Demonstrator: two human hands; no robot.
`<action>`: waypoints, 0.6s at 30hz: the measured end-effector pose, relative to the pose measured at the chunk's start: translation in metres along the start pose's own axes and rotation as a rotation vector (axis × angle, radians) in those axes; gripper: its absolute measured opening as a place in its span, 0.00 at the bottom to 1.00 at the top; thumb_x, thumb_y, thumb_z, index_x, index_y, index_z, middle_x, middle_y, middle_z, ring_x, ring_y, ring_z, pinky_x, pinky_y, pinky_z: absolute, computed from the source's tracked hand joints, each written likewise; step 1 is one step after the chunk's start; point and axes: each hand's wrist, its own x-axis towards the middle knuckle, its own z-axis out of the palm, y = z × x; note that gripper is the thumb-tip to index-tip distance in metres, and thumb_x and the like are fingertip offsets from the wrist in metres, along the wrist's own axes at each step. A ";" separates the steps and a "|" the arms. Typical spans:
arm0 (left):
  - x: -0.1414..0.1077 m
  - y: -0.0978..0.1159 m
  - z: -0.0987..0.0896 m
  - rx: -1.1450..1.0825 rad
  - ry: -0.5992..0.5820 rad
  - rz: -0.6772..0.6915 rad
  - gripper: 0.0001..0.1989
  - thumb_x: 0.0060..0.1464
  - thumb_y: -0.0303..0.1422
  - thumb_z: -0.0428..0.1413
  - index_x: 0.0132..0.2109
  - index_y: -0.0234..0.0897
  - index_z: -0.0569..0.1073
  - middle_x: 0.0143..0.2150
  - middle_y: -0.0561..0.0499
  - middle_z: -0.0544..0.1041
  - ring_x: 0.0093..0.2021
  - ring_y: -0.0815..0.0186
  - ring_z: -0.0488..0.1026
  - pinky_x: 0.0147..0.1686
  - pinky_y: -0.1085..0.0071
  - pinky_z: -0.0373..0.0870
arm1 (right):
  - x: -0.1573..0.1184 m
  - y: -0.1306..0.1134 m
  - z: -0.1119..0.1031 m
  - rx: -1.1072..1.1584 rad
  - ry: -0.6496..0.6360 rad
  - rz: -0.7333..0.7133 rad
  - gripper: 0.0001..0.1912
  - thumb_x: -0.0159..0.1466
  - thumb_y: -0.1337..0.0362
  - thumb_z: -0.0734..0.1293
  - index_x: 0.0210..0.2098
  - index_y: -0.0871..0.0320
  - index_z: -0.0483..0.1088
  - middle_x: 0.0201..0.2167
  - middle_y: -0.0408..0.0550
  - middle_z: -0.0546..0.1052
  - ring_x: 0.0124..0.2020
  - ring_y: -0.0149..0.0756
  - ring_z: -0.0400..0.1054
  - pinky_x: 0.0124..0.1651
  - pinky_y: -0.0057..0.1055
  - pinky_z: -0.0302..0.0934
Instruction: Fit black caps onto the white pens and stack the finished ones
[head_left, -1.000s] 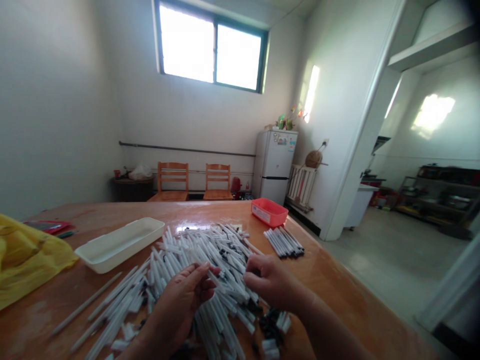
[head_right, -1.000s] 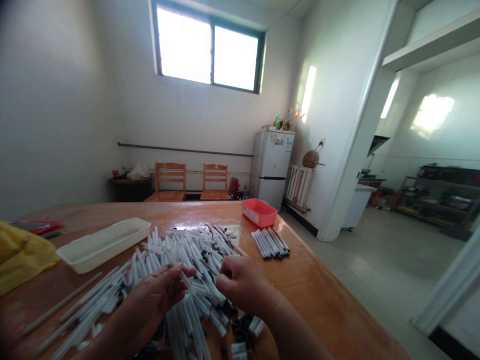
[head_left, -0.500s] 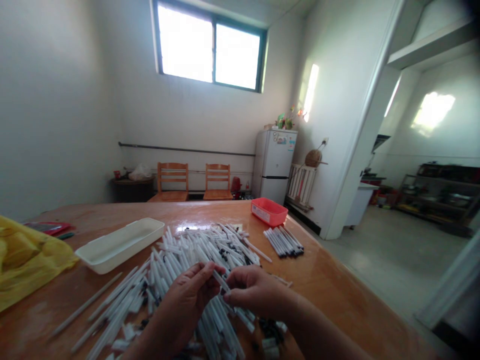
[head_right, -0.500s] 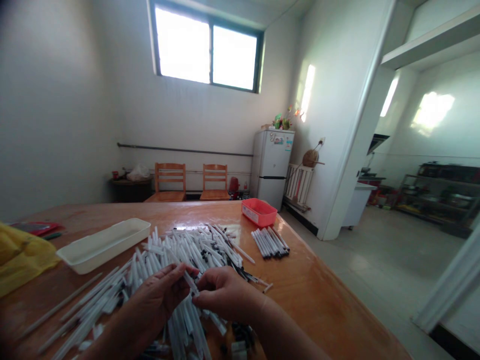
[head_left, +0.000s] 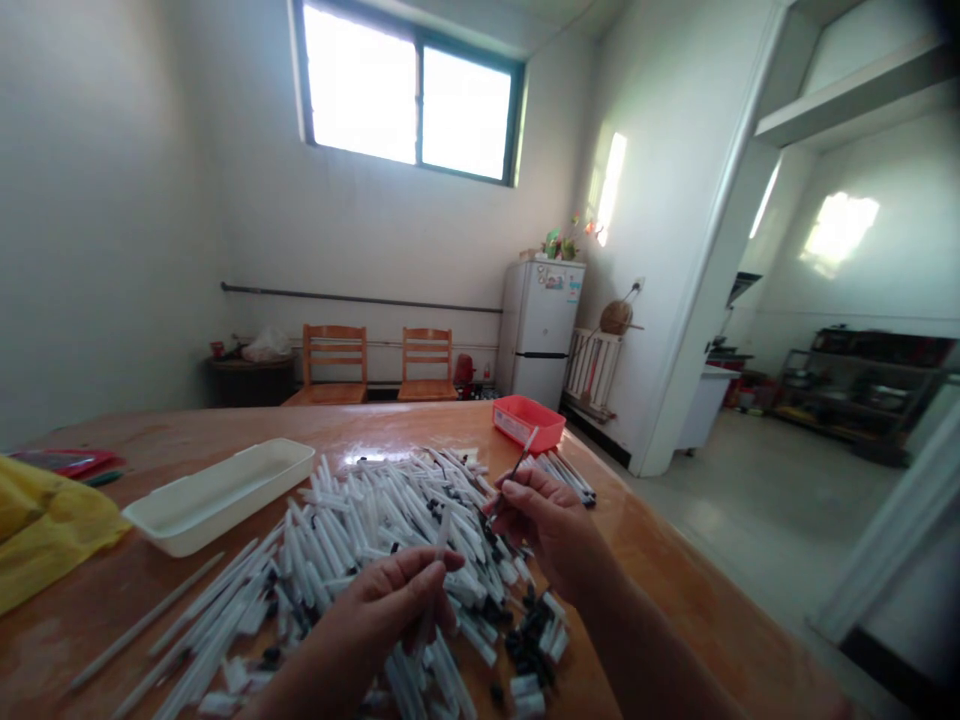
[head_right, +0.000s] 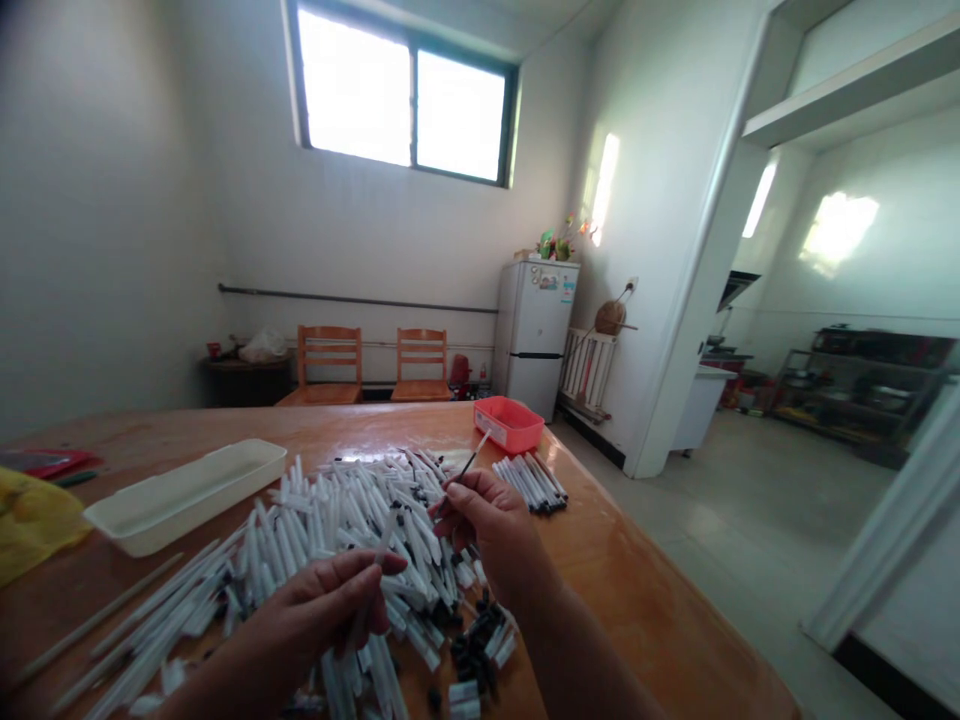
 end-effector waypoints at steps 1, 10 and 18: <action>0.000 -0.002 0.001 0.038 -0.027 -0.011 0.23 0.54 0.47 0.61 0.49 0.33 0.78 0.26 0.49 0.78 0.21 0.73 0.62 0.22 0.76 0.53 | 0.000 -0.002 -0.002 0.018 0.023 -0.018 0.12 0.63 0.57 0.69 0.38 0.60 0.69 0.33 0.49 0.80 0.26 0.29 0.71 0.24 0.22 0.55; -0.006 -0.001 0.009 0.208 -0.113 0.006 0.21 0.53 0.47 0.61 0.48 0.38 0.81 0.26 0.50 0.78 0.26 0.68 0.68 0.26 0.75 0.60 | -0.002 -0.004 -0.001 -0.051 0.013 -0.038 0.10 0.63 0.59 0.68 0.38 0.60 0.68 0.32 0.50 0.81 0.25 0.29 0.70 0.23 0.22 0.51; -0.006 -0.002 0.007 0.244 -0.119 0.026 0.21 0.56 0.47 0.60 0.50 0.38 0.81 0.27 0.52 0.77 0.27 0.69 0.67 0.28 0.76 0.61 | -0.003 0.000 0.002 -0.034 -0.053 -0.028 0.10 0.62 0.59 0.70 0.37 0.60 0.69 0.30 0.47 0.80 0.26 0.30 0.71 0.29 0.25 0.59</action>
